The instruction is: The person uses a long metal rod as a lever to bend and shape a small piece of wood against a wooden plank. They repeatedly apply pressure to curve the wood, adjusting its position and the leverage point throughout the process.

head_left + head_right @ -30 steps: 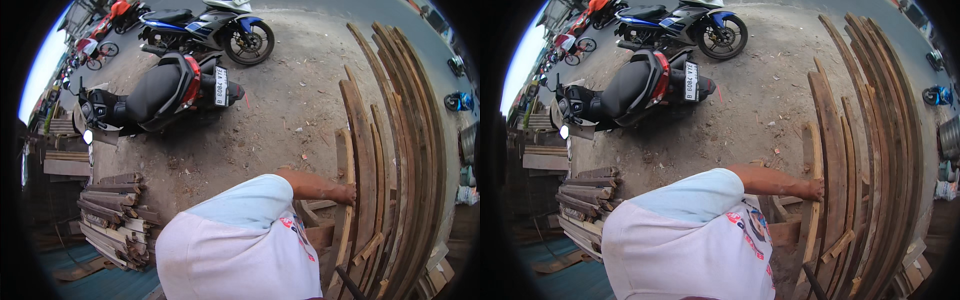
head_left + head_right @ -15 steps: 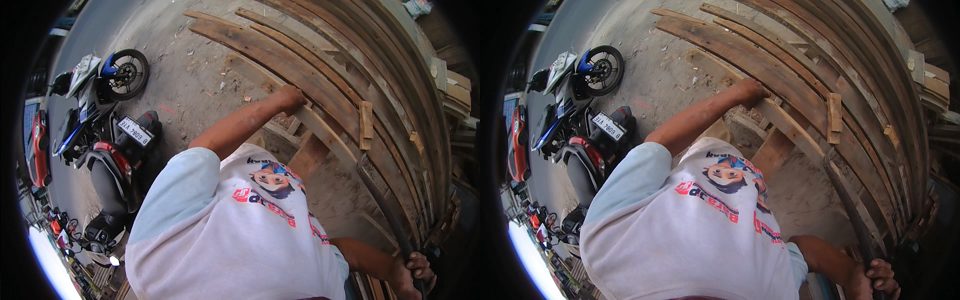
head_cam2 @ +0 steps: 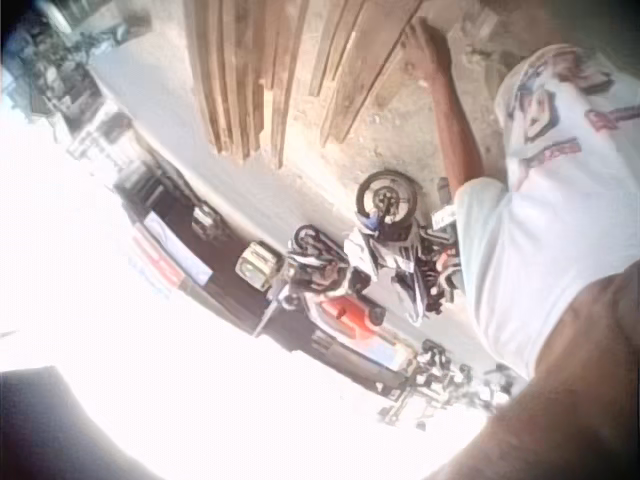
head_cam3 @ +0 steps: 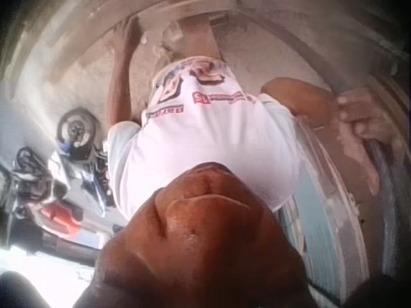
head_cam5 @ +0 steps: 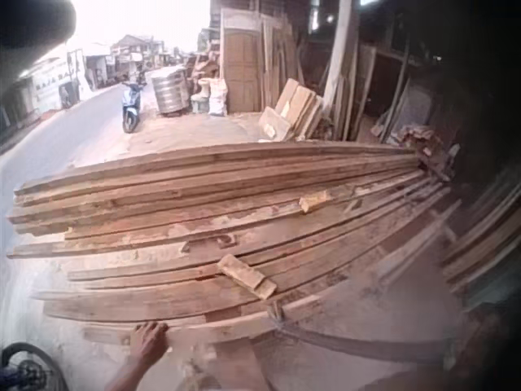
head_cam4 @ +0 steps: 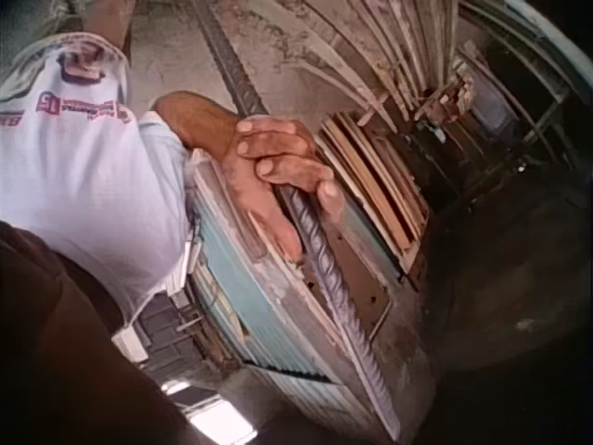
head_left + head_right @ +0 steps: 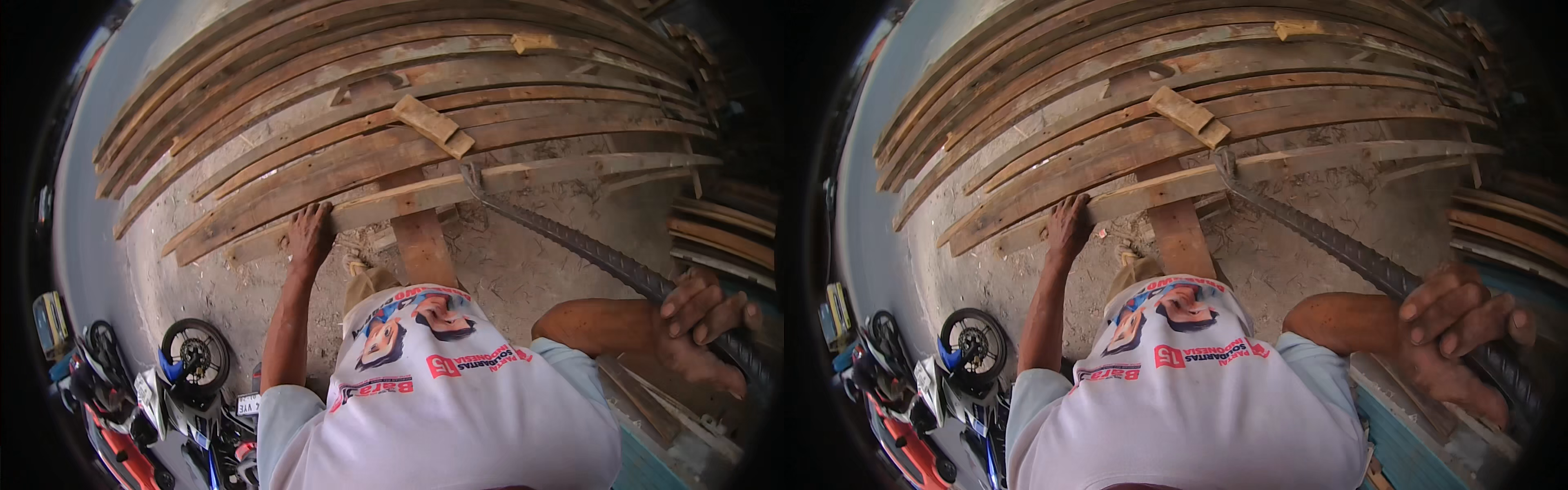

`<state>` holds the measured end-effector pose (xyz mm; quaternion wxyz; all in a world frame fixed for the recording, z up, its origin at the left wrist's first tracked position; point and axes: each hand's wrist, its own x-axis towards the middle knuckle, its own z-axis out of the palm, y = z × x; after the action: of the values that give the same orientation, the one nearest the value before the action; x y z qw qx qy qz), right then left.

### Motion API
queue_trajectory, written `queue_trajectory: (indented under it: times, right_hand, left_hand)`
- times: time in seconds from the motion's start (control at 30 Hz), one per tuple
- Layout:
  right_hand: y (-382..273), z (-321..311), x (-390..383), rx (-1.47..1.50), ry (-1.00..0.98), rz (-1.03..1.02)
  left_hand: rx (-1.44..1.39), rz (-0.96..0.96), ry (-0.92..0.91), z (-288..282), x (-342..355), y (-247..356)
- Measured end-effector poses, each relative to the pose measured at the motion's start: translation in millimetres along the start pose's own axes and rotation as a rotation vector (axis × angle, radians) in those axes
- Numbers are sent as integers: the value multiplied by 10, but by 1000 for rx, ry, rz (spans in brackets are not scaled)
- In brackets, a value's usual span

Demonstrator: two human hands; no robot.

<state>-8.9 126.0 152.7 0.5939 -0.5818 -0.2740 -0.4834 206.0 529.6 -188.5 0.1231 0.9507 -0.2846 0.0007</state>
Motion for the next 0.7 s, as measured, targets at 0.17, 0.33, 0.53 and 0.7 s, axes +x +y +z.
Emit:
queue_trajectory:
  times: [0.17, 0.33, 0.53, 0.7]
  right_hand:
    - [-96, -162, -143, -23, -79, -13]
    - [-352, -447, -379, -37, 52, -61]
    - [-285, -557, -376, 61, 119, -36]
    - [-298, -496, -343, 93, 153, -36]
  left_hand:
    - [-31, -66, -311, -171, 198, 25]
    - [22, -18, -558, -424, 324, 264]
    - [-72, -130, -604, -250, -4, 312]
    - [-57, -50, -471, -161, 12, 330]
